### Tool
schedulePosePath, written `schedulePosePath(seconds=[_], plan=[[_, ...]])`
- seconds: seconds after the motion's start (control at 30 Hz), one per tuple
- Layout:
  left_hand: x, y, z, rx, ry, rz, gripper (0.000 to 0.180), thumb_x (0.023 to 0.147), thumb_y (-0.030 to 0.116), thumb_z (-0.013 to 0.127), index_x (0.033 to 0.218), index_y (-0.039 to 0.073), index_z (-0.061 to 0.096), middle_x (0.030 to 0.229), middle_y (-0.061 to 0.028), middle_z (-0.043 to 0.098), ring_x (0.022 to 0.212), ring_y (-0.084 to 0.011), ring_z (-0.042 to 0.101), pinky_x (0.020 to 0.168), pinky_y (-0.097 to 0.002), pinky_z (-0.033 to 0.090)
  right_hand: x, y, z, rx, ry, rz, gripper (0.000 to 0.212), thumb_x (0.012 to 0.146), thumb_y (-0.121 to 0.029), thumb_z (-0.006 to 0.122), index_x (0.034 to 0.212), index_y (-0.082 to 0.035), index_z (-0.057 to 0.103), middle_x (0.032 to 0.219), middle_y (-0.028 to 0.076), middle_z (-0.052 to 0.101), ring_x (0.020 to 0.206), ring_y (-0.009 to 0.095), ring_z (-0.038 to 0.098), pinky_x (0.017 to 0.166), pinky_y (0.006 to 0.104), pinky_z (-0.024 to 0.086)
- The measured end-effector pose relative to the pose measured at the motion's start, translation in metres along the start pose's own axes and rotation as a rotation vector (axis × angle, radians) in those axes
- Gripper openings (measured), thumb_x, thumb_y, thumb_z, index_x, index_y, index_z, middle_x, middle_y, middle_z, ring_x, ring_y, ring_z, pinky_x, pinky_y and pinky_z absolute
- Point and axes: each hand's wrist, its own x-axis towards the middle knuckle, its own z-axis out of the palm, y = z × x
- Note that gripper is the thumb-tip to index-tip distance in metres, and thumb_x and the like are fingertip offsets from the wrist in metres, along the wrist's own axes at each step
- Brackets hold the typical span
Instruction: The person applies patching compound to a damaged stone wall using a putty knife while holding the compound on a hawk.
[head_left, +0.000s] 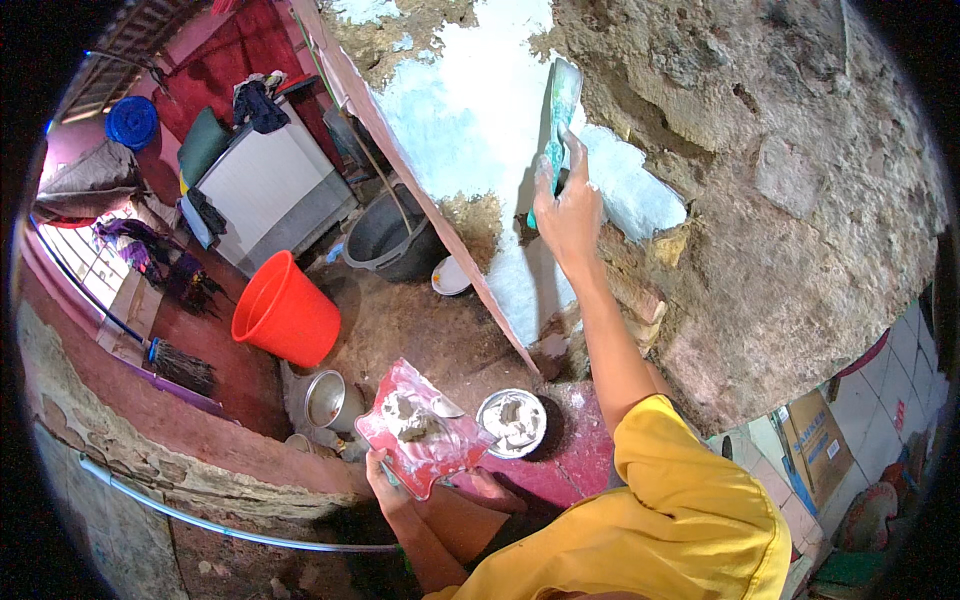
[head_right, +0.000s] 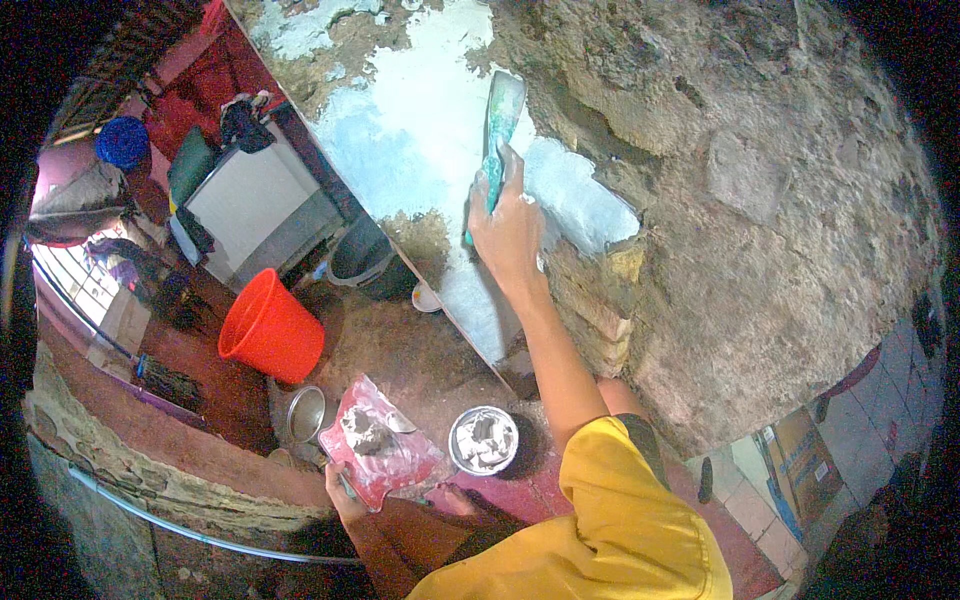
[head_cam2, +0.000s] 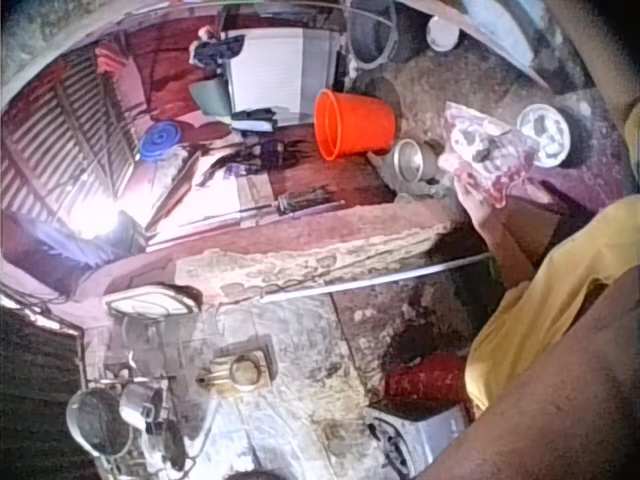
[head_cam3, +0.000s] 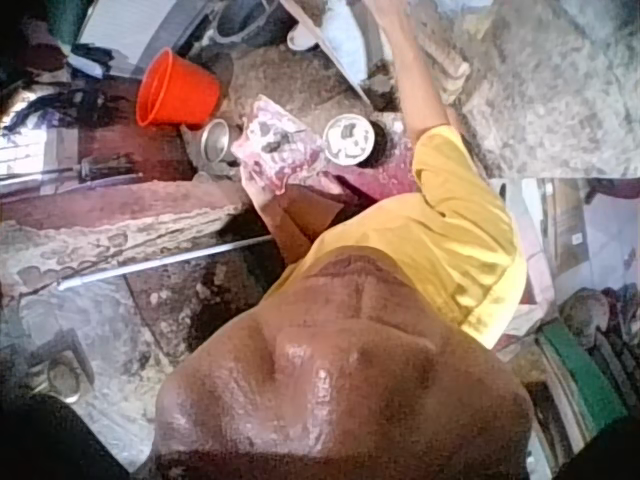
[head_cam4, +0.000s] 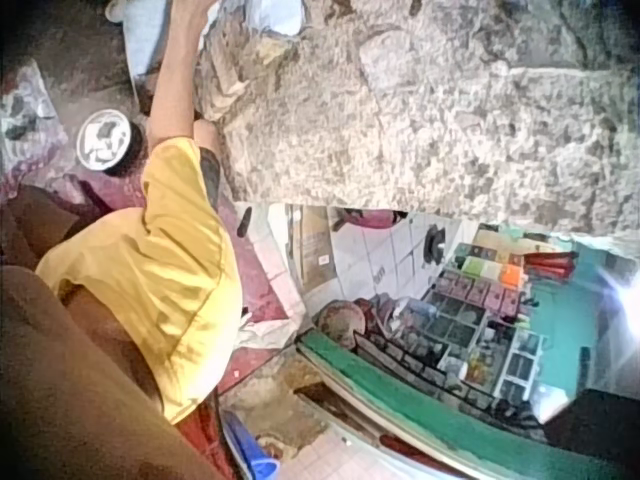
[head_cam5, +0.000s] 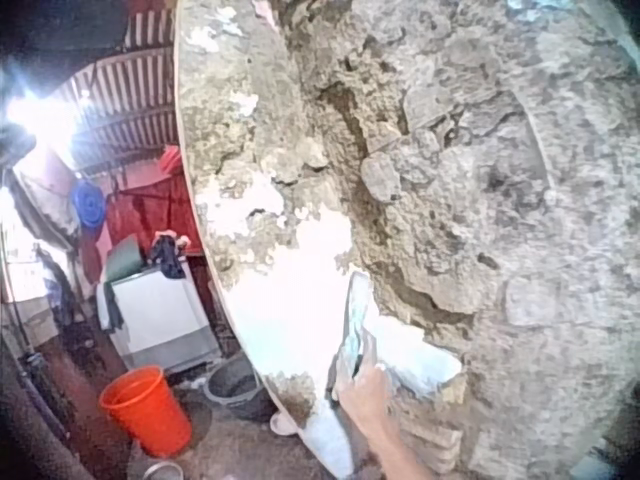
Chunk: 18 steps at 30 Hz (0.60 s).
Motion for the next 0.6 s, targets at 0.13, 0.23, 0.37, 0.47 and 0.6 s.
schedulePosePath(seconds=[0.13,0.23,0.37,0.47,0.6], plan=[[0.002,0.0,0.003,0.008,-0.018,0.008,0.039,0.074,0.025,0.052,0.105,0.001,0.054,0.096,-0.01,0.06,0.084,-0.0259,0.06,0.074,-0.0372,0.05,0.004,0.002,0.008,-0.03,0.022,-0.003,0.044,0.088,-0.022,0.051,0.127,-0.006,0.042,0.055,0.016,0.055,0.049,0.028,0.056,0.051,0.0371,0.043],[-0.003,0.001,0.01,0.016,-0.013,0.026,0.039,0.073,0.024,0.053,0.105,0.001,0.054,0.096,-0.0099,0.059,0.084,-0.0255,0.06,0.074,-0.0374,0.05,-0.007,-0.001,0.013,0.0,0.019,-0.019,0.044,0.087,-0.022,0.051,0.126,-0.004,0.043,0.055,0.016,0.056,0.049,0.026,0.056,0.05,0.0374,0.042],[-0.005,0.001,0.008,0.056,-0.015,0.048,0.038,0.074,0.024,0.054,0.105,0.003,0.054,0.097,-0.0091,0.059,0.085,-0.0248,0.06,0.074,-0.0376,0.05,-0.017,-0.017,-0.004,0.131,-0.028,0.008,0.044,0.086,-0.021,0.051,0.123,0.001,0.041,0.063,0.02,0.059,0.059,0.037,0.06,0.058,0.0428,0.047],[-0.005,-0.003,-0.003,0.174,-0.005,0.152,0.038,0.074,0.025,0.054,0.106,0.004,0.053,0.097,-0.0087,0.059,0.086,-0.0255,0.06,0.074,-0.0376,0.05,-0.005,-0.019,-0.009,0.13,-0.034,0.086,0.045,0.085,-0.021,0.051,0.123,0.002,0.042,0.061,0.018,0.058,0.059,0.034,0.061,0.058,0.041,0.045],[-0.002,-0.001,0.001,0.016,-0.023,0.021,0.037,0.076,0.022,0.054,0.107,0.003,0.052,0.099,-0.0084,0.059,0.088,-0.0238,0.059,0.077,-0.0362,0.049,0.005,-0.018,-0.002,0.108,-0.02,0.1,0.047,0.084,-0.02,0.053,0.123,0.003,0.041,0.058,0.017,0.056,0.056,0.031,0.058,0.054,0.0406,0.043]])
